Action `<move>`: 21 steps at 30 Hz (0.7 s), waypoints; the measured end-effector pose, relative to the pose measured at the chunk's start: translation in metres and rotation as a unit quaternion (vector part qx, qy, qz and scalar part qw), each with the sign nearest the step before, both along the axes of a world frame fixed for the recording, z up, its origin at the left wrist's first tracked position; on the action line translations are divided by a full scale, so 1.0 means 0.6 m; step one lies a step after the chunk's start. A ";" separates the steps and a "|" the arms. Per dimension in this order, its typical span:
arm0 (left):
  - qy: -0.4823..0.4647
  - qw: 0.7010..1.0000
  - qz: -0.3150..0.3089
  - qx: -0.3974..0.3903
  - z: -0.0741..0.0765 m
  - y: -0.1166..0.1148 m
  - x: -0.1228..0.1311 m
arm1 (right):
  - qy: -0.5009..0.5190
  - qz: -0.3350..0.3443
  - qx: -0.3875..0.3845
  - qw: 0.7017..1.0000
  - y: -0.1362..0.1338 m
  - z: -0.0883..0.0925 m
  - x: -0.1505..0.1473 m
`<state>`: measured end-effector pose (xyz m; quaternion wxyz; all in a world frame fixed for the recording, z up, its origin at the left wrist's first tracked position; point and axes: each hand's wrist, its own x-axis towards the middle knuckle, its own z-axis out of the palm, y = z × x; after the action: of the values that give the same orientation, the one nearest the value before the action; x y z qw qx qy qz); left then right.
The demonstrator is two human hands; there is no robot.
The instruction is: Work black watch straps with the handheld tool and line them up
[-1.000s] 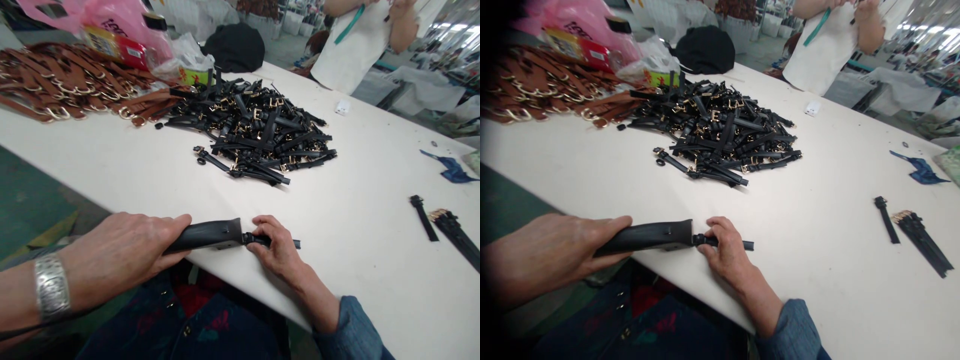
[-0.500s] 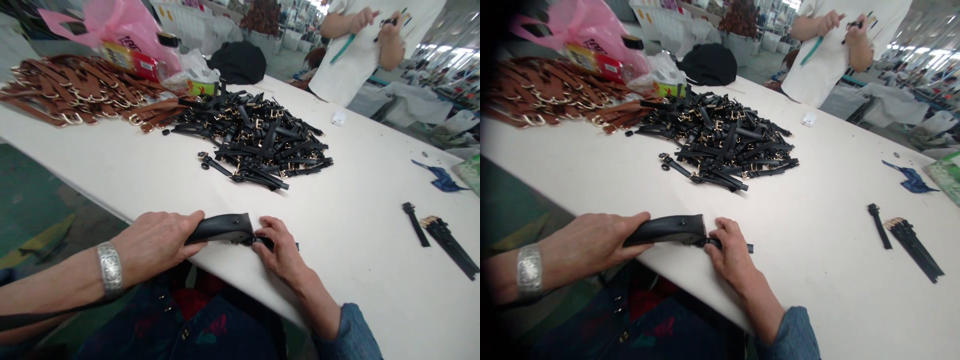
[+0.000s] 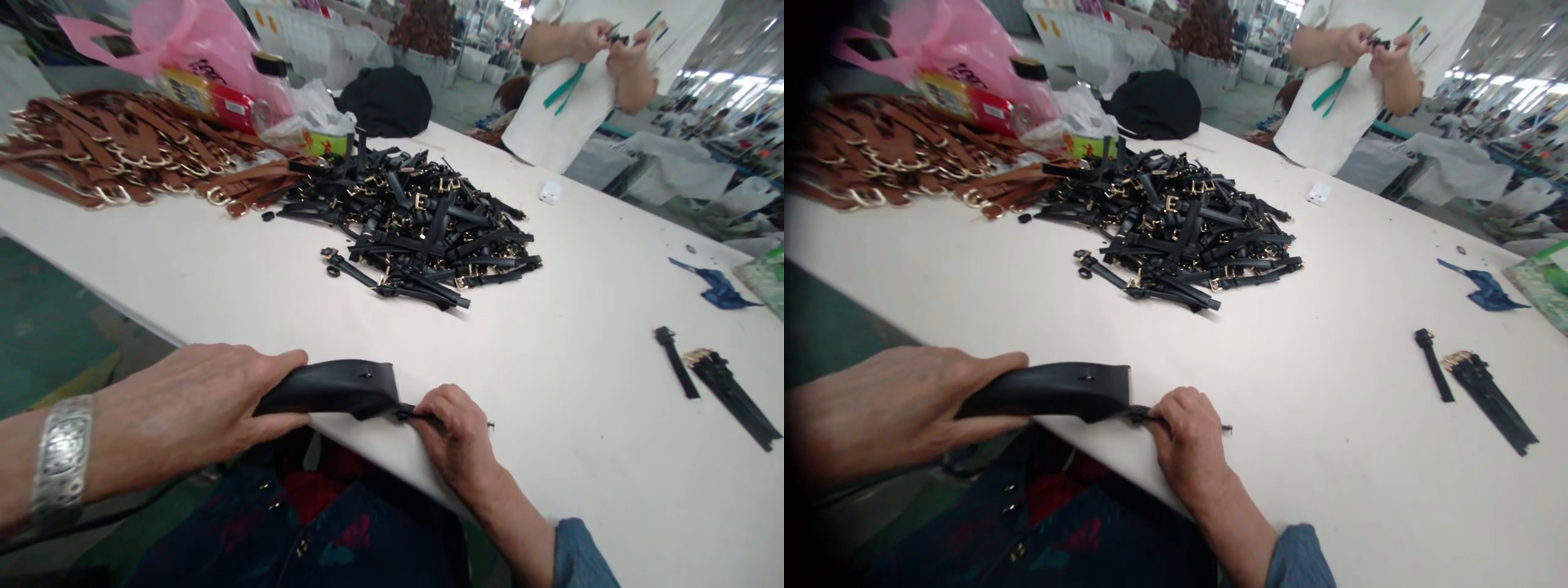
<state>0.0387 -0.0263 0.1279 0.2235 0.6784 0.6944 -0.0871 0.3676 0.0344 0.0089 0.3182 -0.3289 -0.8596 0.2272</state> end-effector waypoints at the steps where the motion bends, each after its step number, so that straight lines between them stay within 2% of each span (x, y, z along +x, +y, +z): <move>1: -0.001 1.000 -0.009 -0.001 -0.003 -0.002 0.003 | 0.010 0.012 -0.003 1.000 -0.001 0.000 0.002; 5: -0.008 0.999 -0.048 0.008 -0.011 -0.008 0.012 | 0.033 0.055 -0.020 0.998 0.001 0.007 0.009; 10: -0.006 0.998 -0.069 0.003 -0.006 0.003 0.042 | 0.053 0.084 -0.047 0.994 0.001 0.018 0.020; 12: 0.016 0.997 -0.070 0.002 -0.003 0.013 0.059 | 0.059 0.070 -0.052 0.994 -0.002 0.015 0.024; 14: 0.028 0.997 -0.075 0.005 -0.001 0.021 0.071 | 0.052 0.026 -0.046 0.997 -0.005 0.009 0.029; 17: 0.017 0.996 -0.082 0.000 -0.001 0.019 0.069 | 0.021 -0.029 -0.033 0.999 -0.008 -0.001 0.037; 21: 0.024 0.997 -0.079 0.005 -0.008 -0.013 0.040 | 0.010 -0.005 -0.049 0.999 -0.007 -0.008 0.044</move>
<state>0.0625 -0.0344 0.1234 0.1956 0.7302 0.6441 -0.1169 0.3942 0.0301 0.0041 0.3112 -0.3460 -0.8426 0.2712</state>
